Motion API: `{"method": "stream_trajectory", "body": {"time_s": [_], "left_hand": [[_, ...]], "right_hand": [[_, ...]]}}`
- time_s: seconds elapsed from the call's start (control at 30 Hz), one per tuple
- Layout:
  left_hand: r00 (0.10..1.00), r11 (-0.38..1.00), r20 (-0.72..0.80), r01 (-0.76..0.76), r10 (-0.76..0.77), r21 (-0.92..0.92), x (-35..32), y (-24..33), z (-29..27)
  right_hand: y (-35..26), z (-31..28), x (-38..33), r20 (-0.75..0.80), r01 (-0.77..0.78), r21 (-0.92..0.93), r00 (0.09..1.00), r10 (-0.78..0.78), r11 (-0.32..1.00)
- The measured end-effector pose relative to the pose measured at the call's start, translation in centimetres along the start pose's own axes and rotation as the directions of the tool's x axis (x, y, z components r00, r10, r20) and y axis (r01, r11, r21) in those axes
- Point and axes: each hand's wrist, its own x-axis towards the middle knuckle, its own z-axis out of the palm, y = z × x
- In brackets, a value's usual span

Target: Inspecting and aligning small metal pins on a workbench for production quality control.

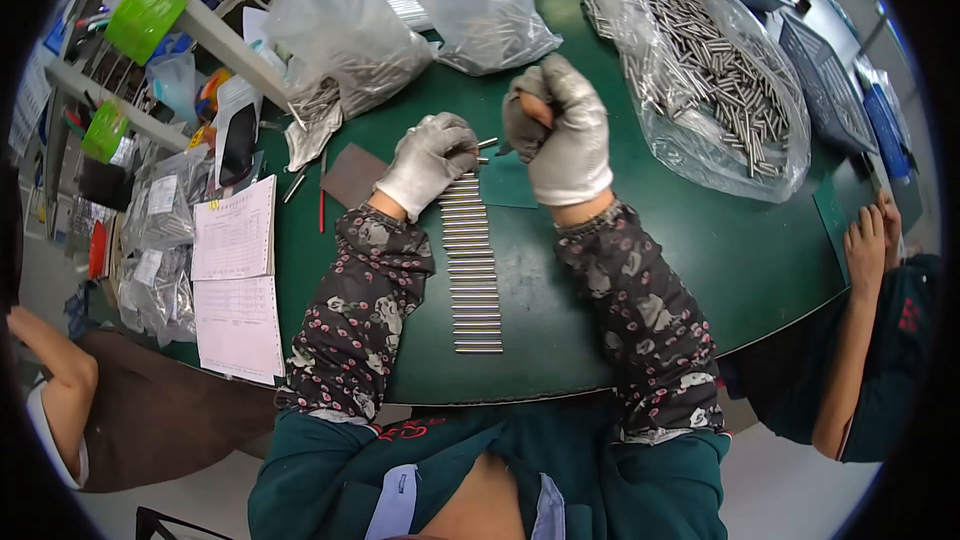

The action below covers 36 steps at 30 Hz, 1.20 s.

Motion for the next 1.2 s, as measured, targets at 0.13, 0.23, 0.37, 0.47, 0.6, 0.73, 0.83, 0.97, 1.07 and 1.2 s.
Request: {"method": "stream_trajectory", "body": {"time_s": [0.13,0.23,0.37,0.47,0.6,0.73,0.83,0.97,1.07,1.2], "left_hand": [[1.0,0.999,0.012,0.001,0.0,-0.033,0.1,0.8,0.6],[1.0,0.999,0.026,0.0,0.001,-0.033,-0.3,0.9,0.3],[1.0,0.999,0.026,-0.014,0.015,-0.037,-0.5,0.5,0.3],[0.999,0.999,0.02,-0.032,0.033,-0.044,-0.4,0.5,0.2],[0.999,0.999,0.013,-0.03,0.031,-0.045,-0.2,0.5,0.4],[0.999,0.998,0.004,-0.036,0.037,-0.049,-0.2,0.6,0.3],[0.999,0.998,0.002,-0.033,0.033,-0.057,-0.2,0.5,0.3],[0.999,0.998,0.007,-0.03,0.031,-0.054,-0.1,0.6,0.4],[1.0,0.998,0.003,-0.029,0.029,-0.047,-0.1,0.7,0.3],[1.0,0.999,0.014,-0.022,0.022,-0.043,-0.1,0.7,0.2]], "right_hand": [[0.5,-1.1,-0.7,-0.181,-0.053,-0.049,0.983,0.043,0.997],[1.1,-1.9,-1.1,-0.178,-0.061,-0.007,0.982,0.059,0.998],[1.5,-2.0,-1.3,-0.128,-0.066,-0.044,0.99,0.06,0.997],[1.8,-2.2,-1.2,-0.104,-0.059,-0.077,0.993,0.051,0.995],[2.0,-2.7,-1.1,-0.061,-0.033,-0.092,0.998,0.027,0.995],[1.9,-2.6,-1.1,-0.057,-0.015,-0.139,0.998,0.008,0.99],[1.9,-2.3,-1.1,-0.057,-0.019,-0.15,0.998,0.011,0.988],[2.0,-2.6,-1.1,-0.054,-0.001,-0.161,0.999,-0.008,0.987],[2.0,-2.5,-1.1,-0.053,-0.001,-0.16,0.999,-0.008,0.987],[1.9,-2.3,-1.1,-0.053,0.001,-0.17,0.999,-0.01,0.985]]}}
